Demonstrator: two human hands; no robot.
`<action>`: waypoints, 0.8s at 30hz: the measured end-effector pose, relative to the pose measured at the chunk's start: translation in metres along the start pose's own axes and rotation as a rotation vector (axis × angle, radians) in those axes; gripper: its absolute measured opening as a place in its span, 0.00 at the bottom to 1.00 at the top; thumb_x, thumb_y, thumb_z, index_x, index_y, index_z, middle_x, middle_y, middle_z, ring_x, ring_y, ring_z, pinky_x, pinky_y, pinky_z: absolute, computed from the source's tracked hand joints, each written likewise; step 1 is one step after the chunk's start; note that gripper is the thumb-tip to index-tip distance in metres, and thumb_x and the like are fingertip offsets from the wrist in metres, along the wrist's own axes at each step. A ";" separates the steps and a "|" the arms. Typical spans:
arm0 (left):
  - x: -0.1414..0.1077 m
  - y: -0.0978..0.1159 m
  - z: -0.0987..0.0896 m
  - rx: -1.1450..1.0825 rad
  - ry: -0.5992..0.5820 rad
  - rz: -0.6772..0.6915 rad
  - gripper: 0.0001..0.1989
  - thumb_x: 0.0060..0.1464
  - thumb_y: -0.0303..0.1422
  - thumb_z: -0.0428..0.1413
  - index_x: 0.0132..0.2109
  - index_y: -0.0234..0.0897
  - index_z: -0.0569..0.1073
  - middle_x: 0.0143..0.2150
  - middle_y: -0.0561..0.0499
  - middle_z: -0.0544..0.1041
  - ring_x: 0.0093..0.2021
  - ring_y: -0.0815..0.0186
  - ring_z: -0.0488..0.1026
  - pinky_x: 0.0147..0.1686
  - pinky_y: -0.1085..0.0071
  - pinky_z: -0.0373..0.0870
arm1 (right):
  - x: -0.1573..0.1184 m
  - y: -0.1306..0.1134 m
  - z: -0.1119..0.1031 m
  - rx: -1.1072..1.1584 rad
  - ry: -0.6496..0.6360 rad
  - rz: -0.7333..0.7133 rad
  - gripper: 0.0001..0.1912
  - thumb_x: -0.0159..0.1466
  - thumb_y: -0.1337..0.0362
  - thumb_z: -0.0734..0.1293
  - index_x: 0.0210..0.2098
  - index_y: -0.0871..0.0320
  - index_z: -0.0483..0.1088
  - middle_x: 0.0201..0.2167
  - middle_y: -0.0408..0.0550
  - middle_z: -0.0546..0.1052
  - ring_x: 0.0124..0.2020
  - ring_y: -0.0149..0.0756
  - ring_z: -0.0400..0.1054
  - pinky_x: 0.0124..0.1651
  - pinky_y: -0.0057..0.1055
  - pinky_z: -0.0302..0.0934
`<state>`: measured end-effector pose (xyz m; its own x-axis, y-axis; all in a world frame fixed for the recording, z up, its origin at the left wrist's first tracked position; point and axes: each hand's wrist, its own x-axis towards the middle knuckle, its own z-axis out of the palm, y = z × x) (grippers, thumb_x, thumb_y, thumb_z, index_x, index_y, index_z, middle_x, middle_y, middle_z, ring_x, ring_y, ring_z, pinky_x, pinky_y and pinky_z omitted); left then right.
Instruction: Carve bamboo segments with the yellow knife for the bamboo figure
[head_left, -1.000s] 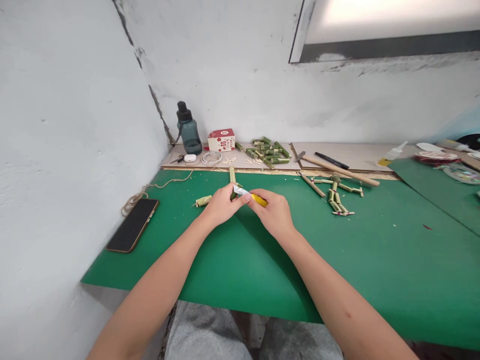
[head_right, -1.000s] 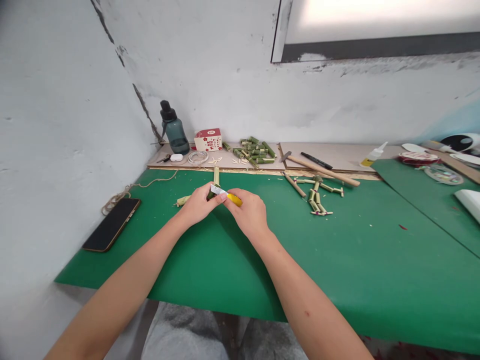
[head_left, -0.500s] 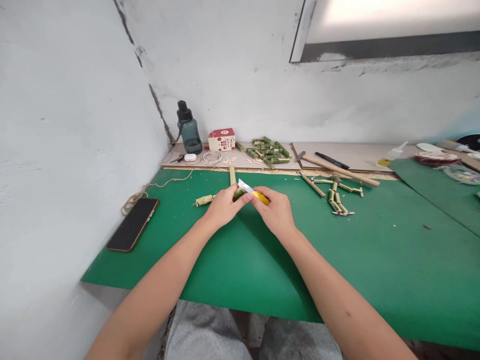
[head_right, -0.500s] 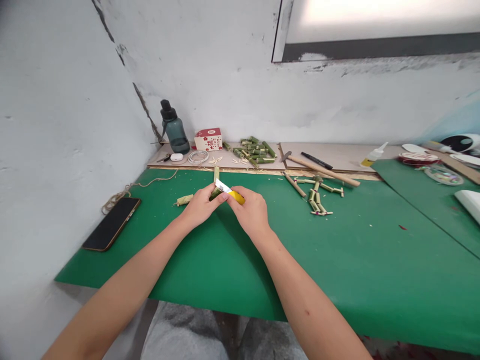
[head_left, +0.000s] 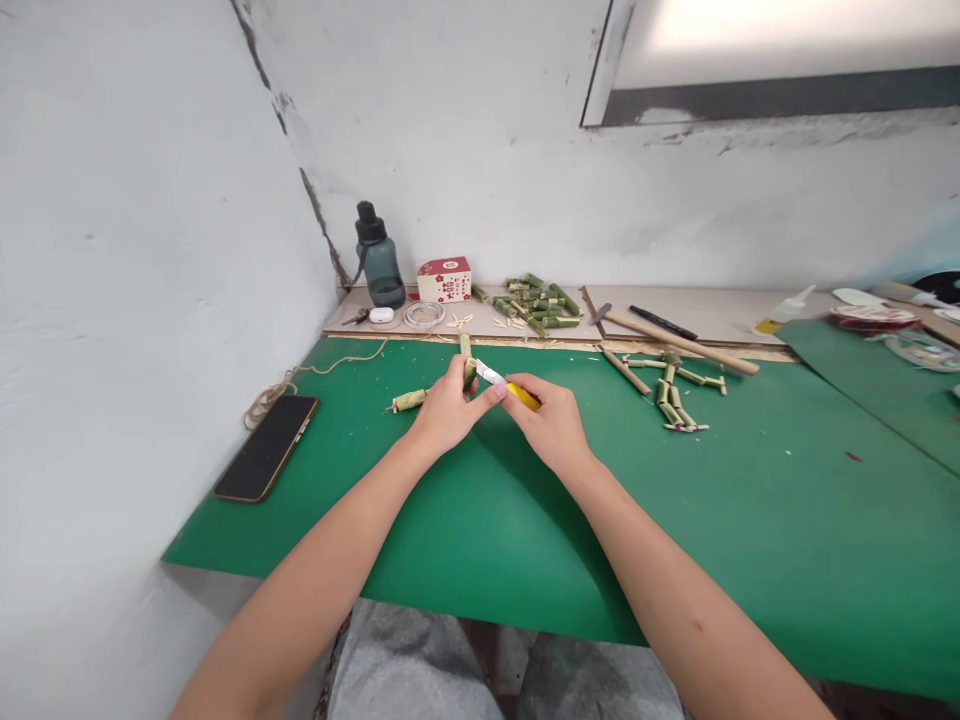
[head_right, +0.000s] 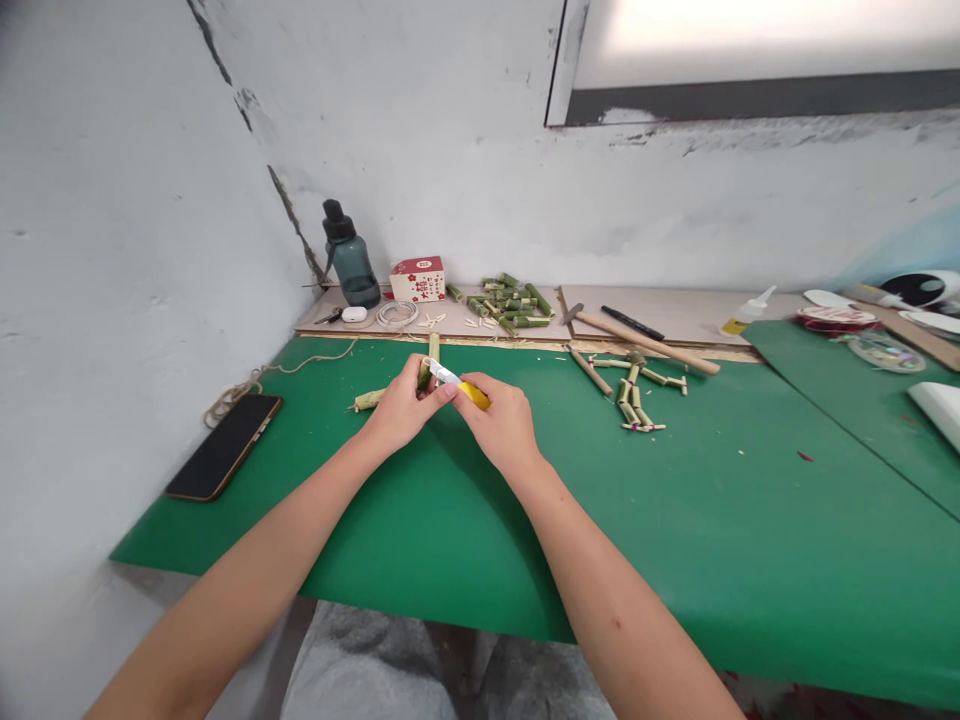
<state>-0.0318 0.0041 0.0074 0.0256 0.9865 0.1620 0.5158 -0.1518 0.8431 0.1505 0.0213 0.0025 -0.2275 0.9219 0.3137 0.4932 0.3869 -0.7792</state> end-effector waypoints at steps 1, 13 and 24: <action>0.000 -0.001 0.000 -0.004 -0.003 0.003 0.23 0.61 0.55 0.58 0.46 0.42 0.63 0.36 0.54 0.69 0.31 0.67 0.67 0.33 0.71 0.61 | 0.000 0.000 0.000 0.000 -0.009 -0.003 0.18 0.68 0.49 0.67 0.47 0.53 0.81 0.38 0.46 0.84 0.35 0.40 0.74 0.36 0.33 0.61; -0.002 0.000 -0.003 -0.020 -0.079 0.009 0.24 0.63 0.50 0.57 0.58 0.41 0.66 0.37 0.52 0.72 0.33 0.65 0.69 0.33 0.71 0.63 | 0.000 0.000 -0.002 0.067 -0.163 -0.042 0.19 0.69 0.49 0.65 0.45 0.54 0.82 0.35 0.43 0.83 0.32 0.36 0.70 0.36 0.31 0.59; 0.000 0.002 -0.005 0.013 -0.079 0.030 0.22 0.62 0.54 0.56 0.37 0.41 0.62 0.30 0.55 0.68 0.29 0.67 0.64 0.30 0.70 0.56 | 0.000 -0.001 -0.002 -0.034 -0.080 -0.052 0.19 0.69 0.48 0.65 0.43 0.53 0.81 0.33 0.44 0.82 0.31 0.37 0.70 0.35 0.32 0.58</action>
<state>-0.0355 0.0041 0.0115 0.1080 0.9834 0.1457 0.5253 -0.1809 0.8315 0.1517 0.0207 0.0038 -0.3192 0.8965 0.3074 0.5067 0.4355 -0.7440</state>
